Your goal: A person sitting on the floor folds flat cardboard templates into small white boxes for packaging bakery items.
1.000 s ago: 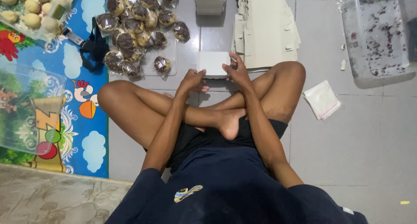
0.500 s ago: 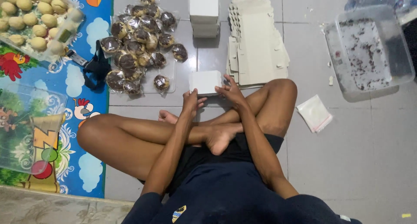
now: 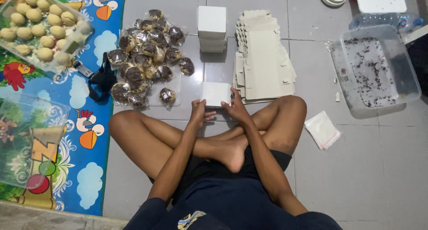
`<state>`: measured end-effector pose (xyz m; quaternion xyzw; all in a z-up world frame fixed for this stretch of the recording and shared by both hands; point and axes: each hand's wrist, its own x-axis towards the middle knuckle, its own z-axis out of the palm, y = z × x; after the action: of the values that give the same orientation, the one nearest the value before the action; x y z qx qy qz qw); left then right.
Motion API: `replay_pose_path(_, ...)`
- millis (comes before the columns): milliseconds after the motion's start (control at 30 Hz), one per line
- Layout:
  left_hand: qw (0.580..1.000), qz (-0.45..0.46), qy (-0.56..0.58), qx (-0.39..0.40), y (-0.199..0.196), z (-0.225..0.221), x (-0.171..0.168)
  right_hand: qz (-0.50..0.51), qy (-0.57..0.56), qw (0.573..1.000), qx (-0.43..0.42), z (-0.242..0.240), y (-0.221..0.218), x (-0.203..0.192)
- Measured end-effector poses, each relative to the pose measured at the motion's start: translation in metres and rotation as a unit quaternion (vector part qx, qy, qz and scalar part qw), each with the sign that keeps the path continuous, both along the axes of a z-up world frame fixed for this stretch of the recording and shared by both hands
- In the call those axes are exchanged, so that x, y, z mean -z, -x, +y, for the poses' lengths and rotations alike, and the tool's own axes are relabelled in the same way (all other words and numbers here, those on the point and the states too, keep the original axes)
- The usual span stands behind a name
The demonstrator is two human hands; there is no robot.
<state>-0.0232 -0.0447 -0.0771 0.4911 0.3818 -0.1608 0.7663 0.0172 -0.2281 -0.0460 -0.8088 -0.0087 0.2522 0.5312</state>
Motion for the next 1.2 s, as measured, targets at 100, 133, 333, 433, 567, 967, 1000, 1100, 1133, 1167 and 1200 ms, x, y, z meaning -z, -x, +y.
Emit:
replay_pose_path(100,0.999,-0.01,-0.039,0.035,-0.003,0.003,0.009,0.019,0.043,0.999,0.006,0.012,0.002,0.019)
replay_pose_path(133,0.999,-0.006,-0.04,0.036,-0.003,0.005,0.007,0.023,0.043,0.999,0.007,0.015,0.004,0.016)
replay_pose_path(333,0.961,-0.029,-0.209,0.181,0.009,0.013,-0.021,-0.021,0.017,0.999,-0.02,0.019,0.011,-0.004)
replay_pose_path(433,0.929,-0.063,-0.268,0.247,0.004,0.018,-0.011,-0.124,0.048,0.989,-0.065,0.015,0.005,0.038)
replay_pose_path(567,0.902,-0.061,-0.332,0.268,-0.002,0.022,0.022,-0.13,0.097,0.985,-0.058,0.005,0.006,0.068)
replay_pose_path(967,0.905,-0.098,-0.351,0.22,0.0,0.02,0.009,-0.029,0.013,0.999,-0.012,0.01,0.004,0.004)
replay_pose_path(1000,0.91,-0.135,-0.336,0.203,0.001,0.017,-0.013,-0.011,-0.017,1.0,-0.006,0.009,0.001,0.006)
replay_pose_path(1100,0.944,-0.133,-0.246,0.176,0.001,0.02,-0.029,0.034,-0.062,0.997,0.019,0.003,0.002,0.014)
replay_pose_path(1133,0.944,-0.134,-0.246,0.176,-0.002,0.021,-0.022,0.033,-0.062,0.997,0.019,0.006,0.002,0.001)
replay_pose_path(1167,0.951,-0.135,-0.23,0.156,-0.003,0.021,-0.015,0.052,-0.071,0.996,0.031,0.008,0.004,-0.013)
replay_pose_path(1200,0.958,-0.136,-0.214,0.136,-0.004,0.021,-0.008,0.07,-0.08,0.993,0.043,0.011,0.005,-0.026)
